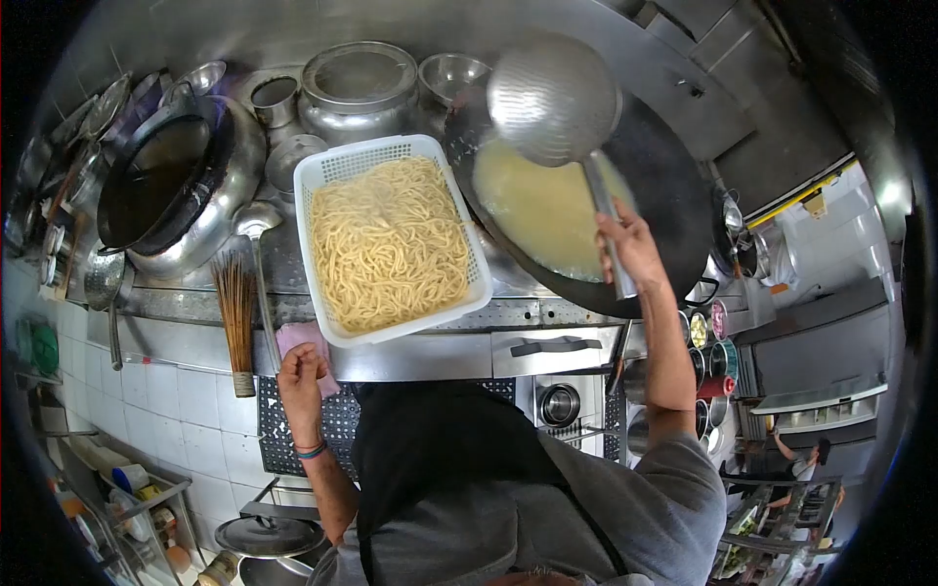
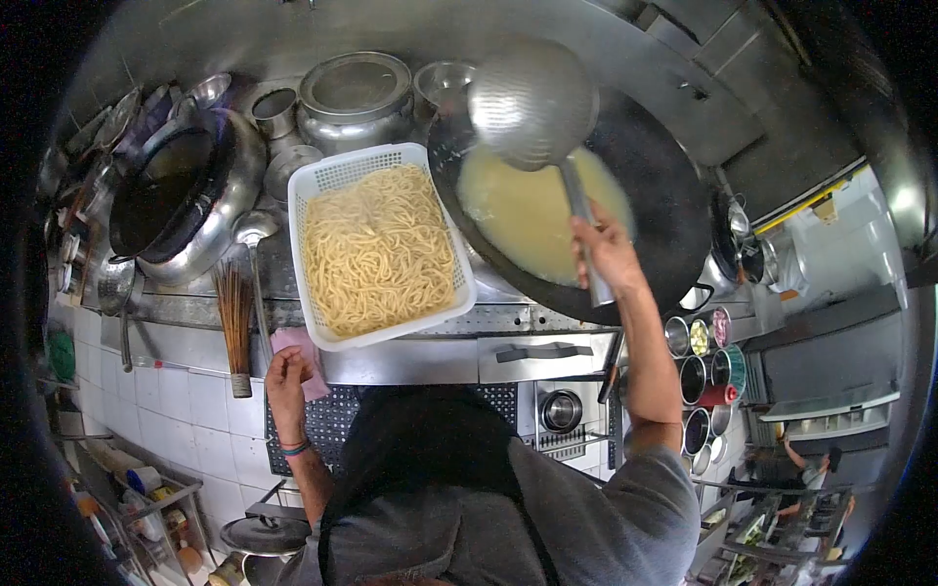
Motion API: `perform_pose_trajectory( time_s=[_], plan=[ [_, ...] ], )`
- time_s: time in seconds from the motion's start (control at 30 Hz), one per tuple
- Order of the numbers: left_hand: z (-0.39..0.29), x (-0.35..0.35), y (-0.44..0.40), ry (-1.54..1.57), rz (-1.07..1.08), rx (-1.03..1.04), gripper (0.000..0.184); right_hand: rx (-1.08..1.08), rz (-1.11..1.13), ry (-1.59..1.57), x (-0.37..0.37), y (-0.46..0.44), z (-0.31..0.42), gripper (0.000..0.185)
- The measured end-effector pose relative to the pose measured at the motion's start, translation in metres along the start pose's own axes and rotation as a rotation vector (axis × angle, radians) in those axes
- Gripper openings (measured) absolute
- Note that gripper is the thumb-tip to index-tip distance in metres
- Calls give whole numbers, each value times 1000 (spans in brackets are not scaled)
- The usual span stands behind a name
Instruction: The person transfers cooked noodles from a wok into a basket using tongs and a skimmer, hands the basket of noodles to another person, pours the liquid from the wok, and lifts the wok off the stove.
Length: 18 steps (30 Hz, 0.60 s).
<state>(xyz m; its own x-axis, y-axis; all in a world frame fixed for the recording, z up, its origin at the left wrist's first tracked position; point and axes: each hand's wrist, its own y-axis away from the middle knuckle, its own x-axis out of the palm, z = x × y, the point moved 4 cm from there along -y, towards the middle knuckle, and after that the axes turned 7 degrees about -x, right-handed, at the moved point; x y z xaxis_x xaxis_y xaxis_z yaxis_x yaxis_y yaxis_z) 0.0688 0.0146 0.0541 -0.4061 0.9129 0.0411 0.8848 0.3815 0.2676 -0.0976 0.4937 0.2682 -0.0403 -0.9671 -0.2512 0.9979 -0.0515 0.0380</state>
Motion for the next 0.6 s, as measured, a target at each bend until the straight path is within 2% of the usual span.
perform_pose_trajectory(
  time_s=[0.07, 0.13, 0.23, 0.33, 0.43, 0.6],
  plan=[
    [7, -2, -1, 8, 9, 6, 15, 8, -127, 89, -49, -18, -24, 44],
    [8, 0, 2, -9, -9, 29, 14, 10, -157, 195, -92, -28, -36, 40],
    [9, -1, 2, -10, -21, 54, 14, 73, -345, 430, -153, -27, -55, 33],
    [11, -2, 0, -45, -36, 44, 15, 177, -353, 456, -205, -23, -71, 30],
    [8, 4, -3, -90, -37, 17, 16, 339, -279, 455, -227, -9, -70, 28],
    [0, 13, -11, -1, 44, 8, 18, 613, -71, 112, -223, 17, -70, 21]
  ],
)
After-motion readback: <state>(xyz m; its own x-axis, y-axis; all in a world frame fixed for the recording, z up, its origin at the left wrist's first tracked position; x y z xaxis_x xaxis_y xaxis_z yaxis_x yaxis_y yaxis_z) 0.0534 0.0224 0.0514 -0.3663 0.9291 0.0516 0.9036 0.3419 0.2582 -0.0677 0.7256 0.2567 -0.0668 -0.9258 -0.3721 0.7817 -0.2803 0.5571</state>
